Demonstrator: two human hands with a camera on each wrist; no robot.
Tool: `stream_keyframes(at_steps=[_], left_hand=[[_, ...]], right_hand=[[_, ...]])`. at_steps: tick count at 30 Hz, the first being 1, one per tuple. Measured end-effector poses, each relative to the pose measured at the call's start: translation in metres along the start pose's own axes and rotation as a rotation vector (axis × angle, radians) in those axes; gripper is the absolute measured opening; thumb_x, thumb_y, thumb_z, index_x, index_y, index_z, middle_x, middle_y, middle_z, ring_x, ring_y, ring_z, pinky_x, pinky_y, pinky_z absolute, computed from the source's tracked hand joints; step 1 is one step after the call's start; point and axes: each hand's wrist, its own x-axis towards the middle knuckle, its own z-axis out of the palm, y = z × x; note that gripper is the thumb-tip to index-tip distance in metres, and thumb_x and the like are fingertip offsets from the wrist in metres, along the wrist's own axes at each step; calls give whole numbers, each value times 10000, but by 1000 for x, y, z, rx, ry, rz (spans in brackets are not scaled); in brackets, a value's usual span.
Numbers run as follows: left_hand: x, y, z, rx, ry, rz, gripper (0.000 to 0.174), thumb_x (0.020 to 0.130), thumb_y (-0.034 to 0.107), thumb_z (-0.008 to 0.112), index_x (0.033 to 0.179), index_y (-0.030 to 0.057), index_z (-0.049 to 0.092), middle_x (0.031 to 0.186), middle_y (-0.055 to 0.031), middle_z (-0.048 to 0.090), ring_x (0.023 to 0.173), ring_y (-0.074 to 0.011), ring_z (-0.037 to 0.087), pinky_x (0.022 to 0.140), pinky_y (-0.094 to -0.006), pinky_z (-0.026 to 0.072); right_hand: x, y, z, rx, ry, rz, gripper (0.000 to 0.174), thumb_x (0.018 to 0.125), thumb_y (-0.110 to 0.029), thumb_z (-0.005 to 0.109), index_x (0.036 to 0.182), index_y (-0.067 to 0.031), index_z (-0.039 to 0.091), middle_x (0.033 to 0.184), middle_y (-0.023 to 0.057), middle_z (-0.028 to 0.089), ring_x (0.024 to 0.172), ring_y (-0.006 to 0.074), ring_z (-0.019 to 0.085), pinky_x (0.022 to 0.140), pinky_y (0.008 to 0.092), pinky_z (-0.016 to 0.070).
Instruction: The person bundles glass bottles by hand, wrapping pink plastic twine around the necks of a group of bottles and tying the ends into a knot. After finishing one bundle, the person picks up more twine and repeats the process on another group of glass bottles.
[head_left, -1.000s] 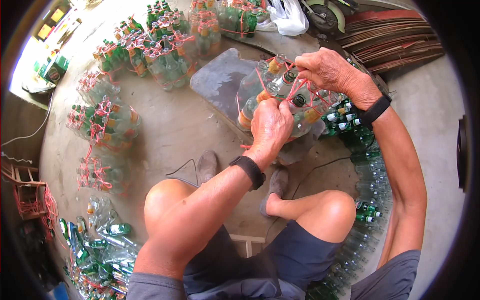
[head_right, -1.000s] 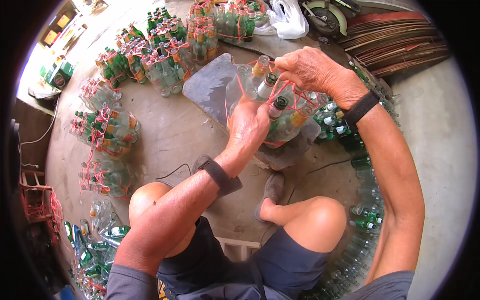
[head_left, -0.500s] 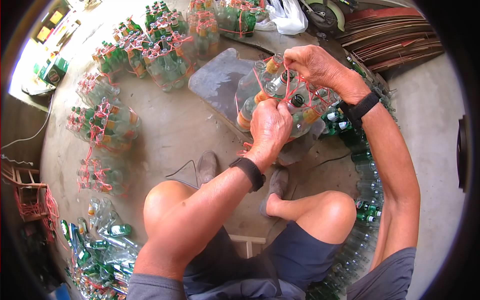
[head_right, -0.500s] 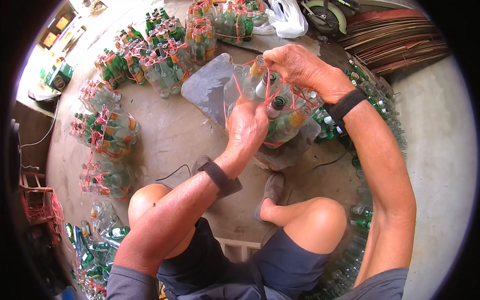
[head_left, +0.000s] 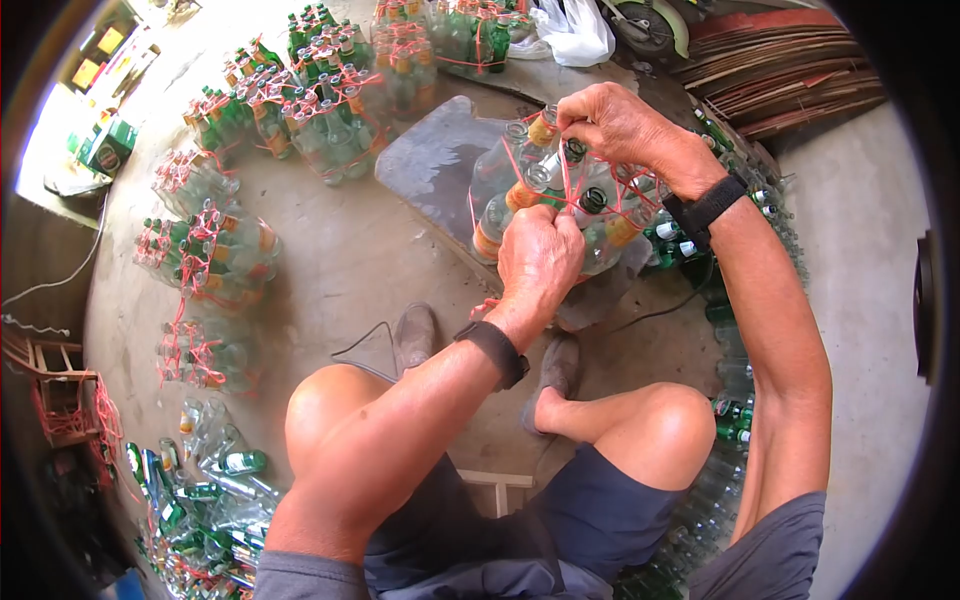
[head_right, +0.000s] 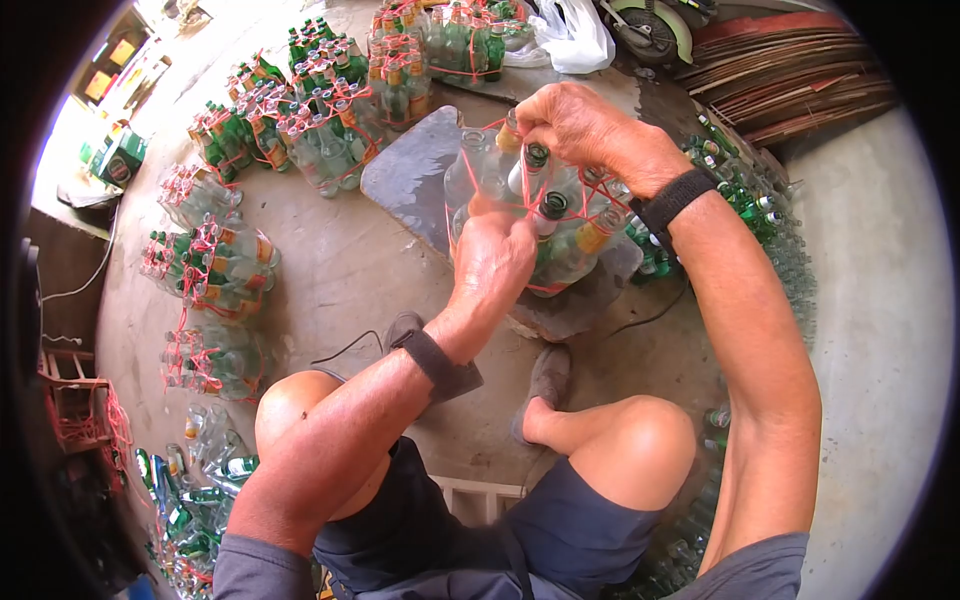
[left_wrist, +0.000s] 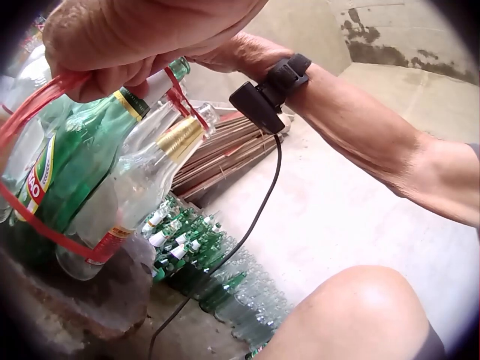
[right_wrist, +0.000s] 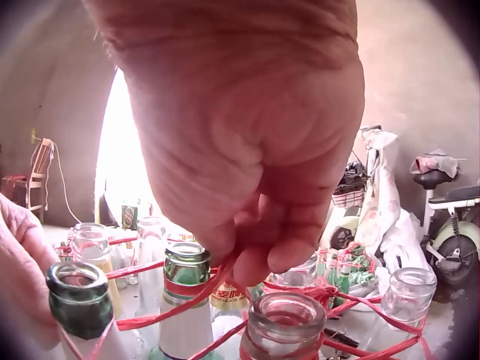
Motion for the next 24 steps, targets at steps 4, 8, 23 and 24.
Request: stream_keyframes(at_steps=[4, 8, 23, 24], left_hand=[[-6, -1, -11, 46, -62, -20, 333, 901, 236, 568, 906, -37, 760, 880, -304, 734, 920, -487, 731, 844, -562, 554], [-9, -4, -21, 32, -105, 14, 336, 879, 232, 563, 830, -39, 756, 761, -277, 712, 810, -446, 740, 795, -530, 567], [-11, -1, -61, -41, -217, 42, 309, 844, 242, 633, 734, -29, 732, 572, 24, 485, 563, -95, 436, 520, -326, 338], [-11, -2, -62, -48, -209, 47, 311, 846, 243, 635, 733, -30, 732, 566, 29, 477, 556, -93, 428, 516, -323, 331]], right_hand=[[8, 9, 0, -70, -18, 13, 116, 843, -72, 756, 937, -6, 742, 833, 170, 727, 780, 305, 712, 719, 406, 549], [18, 8, -3, -97, -148, 136, 149, 793, -46, 757, 936, -8, 779, 893, 154, 756, 831, 288, 722, 758, 392, 567], [-35, -47, 7, 0, -33, 271, 451, 875, -252, 755, 1244, 4, 713, 1124, 195, 704, 1036, 334, 707, 924, 410, 561], [-45, -61, 9, 26, 11, 314, 556, 858, -291, 778, 1315, 9, 676, 1218, 209, 680, 1100, 350, 695, 969, 417, 556]])
